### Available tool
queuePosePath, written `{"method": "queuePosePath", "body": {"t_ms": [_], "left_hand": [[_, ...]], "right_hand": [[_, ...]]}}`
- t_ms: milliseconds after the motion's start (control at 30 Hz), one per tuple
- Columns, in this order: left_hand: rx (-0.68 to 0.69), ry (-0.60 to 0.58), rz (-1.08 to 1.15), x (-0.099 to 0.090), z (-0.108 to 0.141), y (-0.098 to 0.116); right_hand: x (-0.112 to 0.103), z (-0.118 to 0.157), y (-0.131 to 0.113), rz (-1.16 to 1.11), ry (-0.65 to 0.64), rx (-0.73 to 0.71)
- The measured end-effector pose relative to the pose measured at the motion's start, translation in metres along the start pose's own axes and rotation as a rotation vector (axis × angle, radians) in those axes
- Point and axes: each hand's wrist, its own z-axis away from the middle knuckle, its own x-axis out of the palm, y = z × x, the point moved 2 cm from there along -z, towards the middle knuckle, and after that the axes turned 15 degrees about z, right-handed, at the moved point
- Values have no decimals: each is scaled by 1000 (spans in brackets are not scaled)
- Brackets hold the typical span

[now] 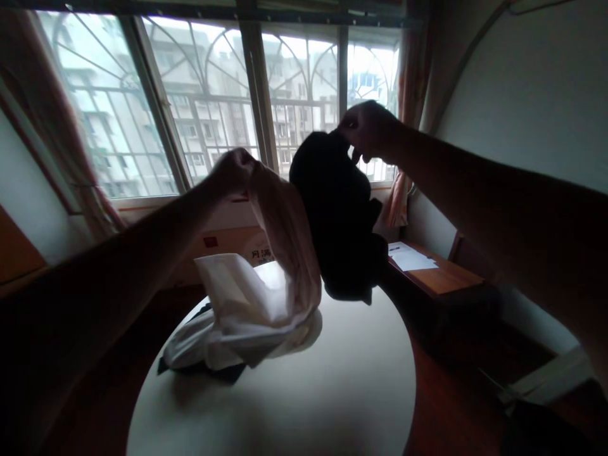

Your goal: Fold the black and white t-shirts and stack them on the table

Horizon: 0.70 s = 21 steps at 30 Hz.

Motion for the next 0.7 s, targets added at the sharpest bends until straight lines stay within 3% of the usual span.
{"method": "queuePosePath", "body": {"t_ms": [67,133,200,267,300,333,400,467,500,533,600,700], "left_hand": [[-3,-50,-64,35,40,-29],[-50,-200,-95,70,87,-62],[-95,-421,-146,95,138,-93],[-99,-579,-198,104,184,-116],[-93,-627,-220,103,205,-125],[-91,-671,-240,100,224,-132],[-93,-767,-274,94,257,-144],[-100,-860,-306,95,286,-155],[-112,-893,-329,98,299,-160],[-126,-904,-353,104,310,-166],[-157,-867,-382,119,327,-175],[-202,-775,-287,136,333,-183]], "right_hand": [[39,25,15,-178,-40,100],[78,55,32,-251,-117,187],[111,88,46,-146,-448,114],[131,119,54,-10,-784,-52],[134,130,58,36,-822,-110],[134,138,63,63,-741,-125],[127,146,74,61,-345,-25],[122,151,89,-12,40,171],[125,155,98,-72,121,256],[131,160,105,-136,102,296],[152,175,116,-226,-173,231],[188,225,123,-206,-804,-9]]}}
